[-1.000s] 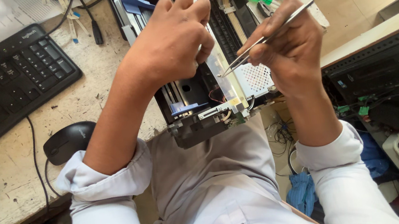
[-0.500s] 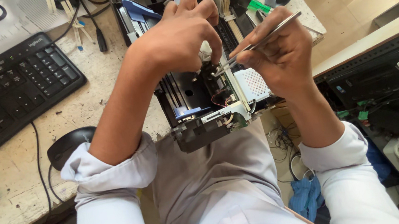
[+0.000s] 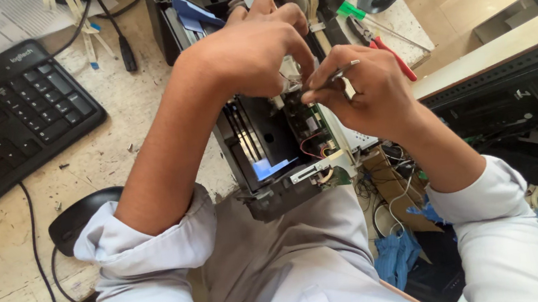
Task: The person works on the internal components of an open electronic device, using a screwdriver to adjust parts and pliers to manipulate small components. They also briefly use a computer mouse while continuing to adjust the device's internals.
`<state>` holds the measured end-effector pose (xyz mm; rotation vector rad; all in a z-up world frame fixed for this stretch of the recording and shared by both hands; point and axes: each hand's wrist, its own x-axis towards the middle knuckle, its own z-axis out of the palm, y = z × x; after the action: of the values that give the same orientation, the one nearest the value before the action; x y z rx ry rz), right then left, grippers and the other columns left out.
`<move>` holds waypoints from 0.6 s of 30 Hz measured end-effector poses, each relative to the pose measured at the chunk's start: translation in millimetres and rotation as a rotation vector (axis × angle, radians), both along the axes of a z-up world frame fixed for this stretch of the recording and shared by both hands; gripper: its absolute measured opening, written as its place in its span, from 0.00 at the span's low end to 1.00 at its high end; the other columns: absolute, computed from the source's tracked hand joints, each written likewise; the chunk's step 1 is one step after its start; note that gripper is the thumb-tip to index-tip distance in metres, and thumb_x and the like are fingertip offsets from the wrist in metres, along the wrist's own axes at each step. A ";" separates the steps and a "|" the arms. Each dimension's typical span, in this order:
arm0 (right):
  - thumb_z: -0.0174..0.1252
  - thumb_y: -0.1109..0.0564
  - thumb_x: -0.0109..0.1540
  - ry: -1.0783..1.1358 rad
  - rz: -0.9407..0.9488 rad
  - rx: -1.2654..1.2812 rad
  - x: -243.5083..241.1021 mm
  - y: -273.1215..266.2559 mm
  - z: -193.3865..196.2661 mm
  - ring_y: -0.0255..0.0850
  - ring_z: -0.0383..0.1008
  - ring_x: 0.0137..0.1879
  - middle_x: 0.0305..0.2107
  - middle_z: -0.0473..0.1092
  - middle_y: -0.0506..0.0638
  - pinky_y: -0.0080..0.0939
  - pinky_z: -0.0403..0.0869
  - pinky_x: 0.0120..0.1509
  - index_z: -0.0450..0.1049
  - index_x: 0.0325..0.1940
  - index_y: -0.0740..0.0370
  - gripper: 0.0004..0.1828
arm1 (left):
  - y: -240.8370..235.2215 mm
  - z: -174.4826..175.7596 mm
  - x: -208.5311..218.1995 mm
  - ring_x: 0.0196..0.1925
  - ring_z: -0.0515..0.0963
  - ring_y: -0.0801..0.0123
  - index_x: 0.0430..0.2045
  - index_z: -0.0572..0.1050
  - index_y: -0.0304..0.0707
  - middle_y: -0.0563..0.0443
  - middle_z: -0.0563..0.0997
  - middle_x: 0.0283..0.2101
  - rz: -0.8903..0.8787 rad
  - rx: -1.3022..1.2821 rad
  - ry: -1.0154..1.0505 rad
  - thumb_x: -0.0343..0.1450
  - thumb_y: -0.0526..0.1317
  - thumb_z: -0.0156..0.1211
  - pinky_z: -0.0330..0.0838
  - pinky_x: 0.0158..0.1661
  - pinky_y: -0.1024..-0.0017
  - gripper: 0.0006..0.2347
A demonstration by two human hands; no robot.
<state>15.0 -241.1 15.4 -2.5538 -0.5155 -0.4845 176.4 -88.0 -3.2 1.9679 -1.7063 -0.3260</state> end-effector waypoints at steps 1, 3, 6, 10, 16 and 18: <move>0.70 0.64 0.65 0.008 -0.004 -0.003 0.5 1.8 1.6 0.41 0.82 0.42 0.34 0.77 0.53 0.34 0.79 0.42 0.71 0.42 0.66 0.12 | 0.4 -0.3 0.6 0.64 0.62 0.54 0.35 0.86 0.62 0.55 0.71 0.59 0.001 0.010 0.006 0.52 0.30 0.68 0.55 0.61 0.55 0.21; 0.70 0.65 0.65 0.047 -0.037 -0.016 0.5 7.0 5.5 0.40 0.82 0.41 0.34 0.77 0.53 0.33 0.79 0.41 0.71 0.41 0.66 0.11 | 0.6 -1.5 1.8 0.64 0.63 0.54 0.35 0.87 0.62 0.55 0.72 0.59 0.005 0.027 0.007 0.53 0.29 0.67 0.57 0.60 0.55 0.21; 0.70 0.65 0.63 0.137 -0.127 -0.038 -5.1 18.0 13.9 0.38 0.82 0.38 0.33 0.77 0.52 0.34 0.79 0.39 0.71 0.40 0.66 0.12 | -1.4 -4.6 2.0 0.64 0.63 0.53 0.37 0.86 0.63 0.55 0.72 0.58 0.011 0.031 -0.012 0.54 0.29 0.66 0.58 0.59 0.54 0.22; 0.70 0.66 0.62 0.163 -0.195 -0.116 -11.0 34.9 21.1 0.39 0.81 0.37 0.32 0.77 0.51 0.36 0.78 0.39 0.72 0.41 0.64 0.11 | -6.5 -9.6 4.3 0.66 0.61 0.52 0.41 0.85 0.65 0.54 0.72 0.58 0.011 -0.030 -0.027 0.54 0.29 0.65 0.58 0.59 0.50 0.25; 0.72 0.65 0.63 0.105 -0.285 -0.190 -6.9 42.9 11.0 0.38 0.69 0.28 0.24 0.70 0.50 0.38 0.66 0.33 0.74 0.41 0.63 0.11 | -14.3 -16.0 8.4 0.65 0.64 0.54 0.44 0.82 0.62 0.51 0.71 0.58 0.004 -0.034 0.026 0.52 0.32 0.70 0.53 0.61 0.49 0.26; 0.72 0.65 0.62 0.114 -0.333 -0.169 -5.8 41.5 6.8 0.35 0.63 0.22 0.19 0.67 0.48 0.37 0.60 0.29 0.75 0.40 0.63 0.10 | -14.5 -15.8 8.9 0.63 0.67 0.53 0.44 0.82 0.61 0.51 0.74 0.55 0.000 -0.026 0.016 0.52 0.31 0.69 0.55 0.60 0.50 0.26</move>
<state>9.2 -199.5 22.2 -2.8251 -0.0916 -0.4197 185.3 -102.5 -19.0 1.9416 -1.6917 -0.3172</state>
